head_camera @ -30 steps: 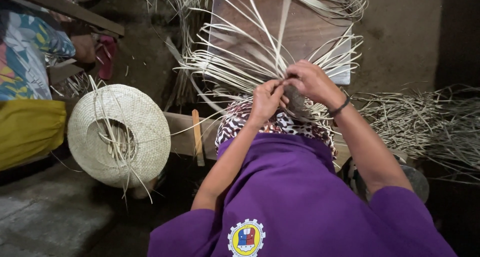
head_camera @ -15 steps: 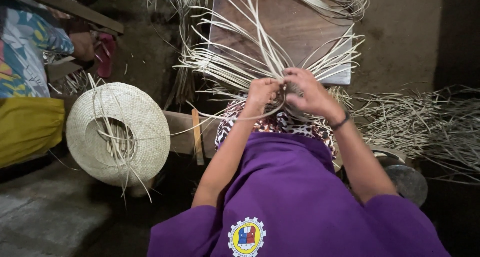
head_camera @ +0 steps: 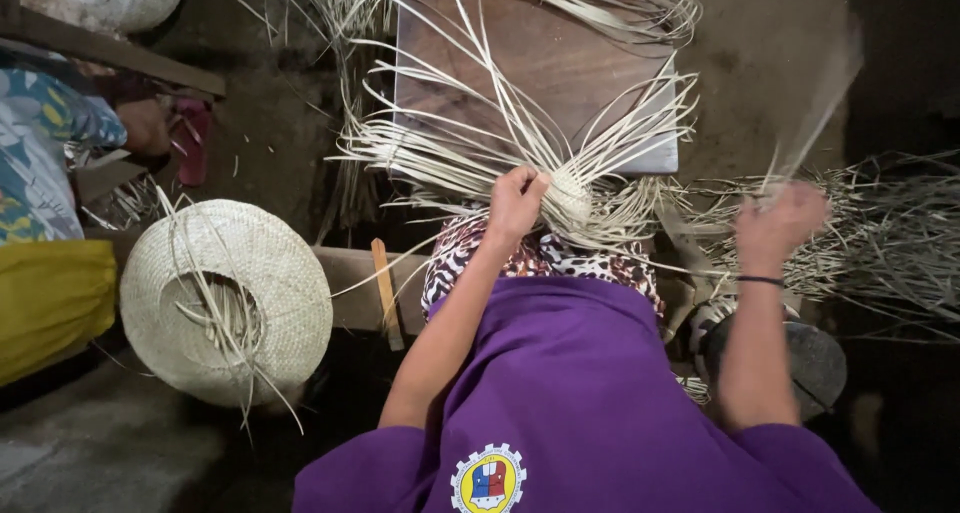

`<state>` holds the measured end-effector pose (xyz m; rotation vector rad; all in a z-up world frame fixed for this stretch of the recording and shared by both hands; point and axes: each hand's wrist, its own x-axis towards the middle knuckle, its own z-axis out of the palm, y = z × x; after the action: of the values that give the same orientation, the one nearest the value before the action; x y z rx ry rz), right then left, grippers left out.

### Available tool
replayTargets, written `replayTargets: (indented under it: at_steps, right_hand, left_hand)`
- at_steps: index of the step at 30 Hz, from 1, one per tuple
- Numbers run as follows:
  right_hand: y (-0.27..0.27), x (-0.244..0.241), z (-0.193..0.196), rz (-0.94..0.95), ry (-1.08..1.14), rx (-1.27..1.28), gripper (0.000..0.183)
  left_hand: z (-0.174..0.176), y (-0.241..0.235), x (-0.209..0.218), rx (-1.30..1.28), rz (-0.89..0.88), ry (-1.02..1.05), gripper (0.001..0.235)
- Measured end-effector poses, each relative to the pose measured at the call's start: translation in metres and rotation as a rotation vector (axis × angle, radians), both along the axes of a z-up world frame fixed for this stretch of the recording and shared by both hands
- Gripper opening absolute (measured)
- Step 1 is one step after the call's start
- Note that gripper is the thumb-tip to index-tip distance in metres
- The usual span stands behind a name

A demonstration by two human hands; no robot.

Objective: The person weaves dried straw fibers by hand, repeatedly pulling strands through a central bundle to form a woven mat. The hands interlace the fibers in a consistent pattern while seated on the floor.

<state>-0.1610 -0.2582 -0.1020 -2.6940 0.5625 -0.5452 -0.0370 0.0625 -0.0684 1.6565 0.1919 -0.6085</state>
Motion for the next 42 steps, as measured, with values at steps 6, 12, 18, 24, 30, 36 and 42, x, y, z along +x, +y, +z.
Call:
replayTargets:
  at_steps: [6,12,18,24,30,36,42]
  right_hand:
    - [-0.018,0.069,0.029,-0.175,0.203,0.106,0.039]
    - [0.009,0.182,0.021,-0.14,0.214,0.702,0.021]
    - [0.005,0.224,-0.026,-0.264,0.189,0.813,0.021]
    - [0.011,0.204,-0.032,-0.026,-0.284,0.725,0.01]
    - [0.022,0.187,-0.014,0.181,-0.45,0.434,0.016]
    - [0.02,0.182,-0.018,0.218,-0.455,0.544,0.016]
    - [0.007,0.194,-0.008,0.173,-0.331,0.543,0.025]
  left_hand:
    - [0.02,-0.002,0.003,0.003,-0.054,-0.027,0.031]
    - [0.007,0.0,-0.003,-0.021,-0.046,-0.164,0.027]
    - [-0.013,0.001,-0.005,-0.082,-0.016,-0.209,0.031]
    - [-0.036,-0.002,-0.01,-0.109,0.137,-0.027,0.008]
    - [-0.042,-0.003,-0.006,-0.085,0.113,-0.034,0.008]
    - [-0.028,-0.003,-0.005,-0.073,0.081,-0.043,0.008]
    - [-0.011,-0.002,0.0,-0.058,0.078,-0.048,0.007]
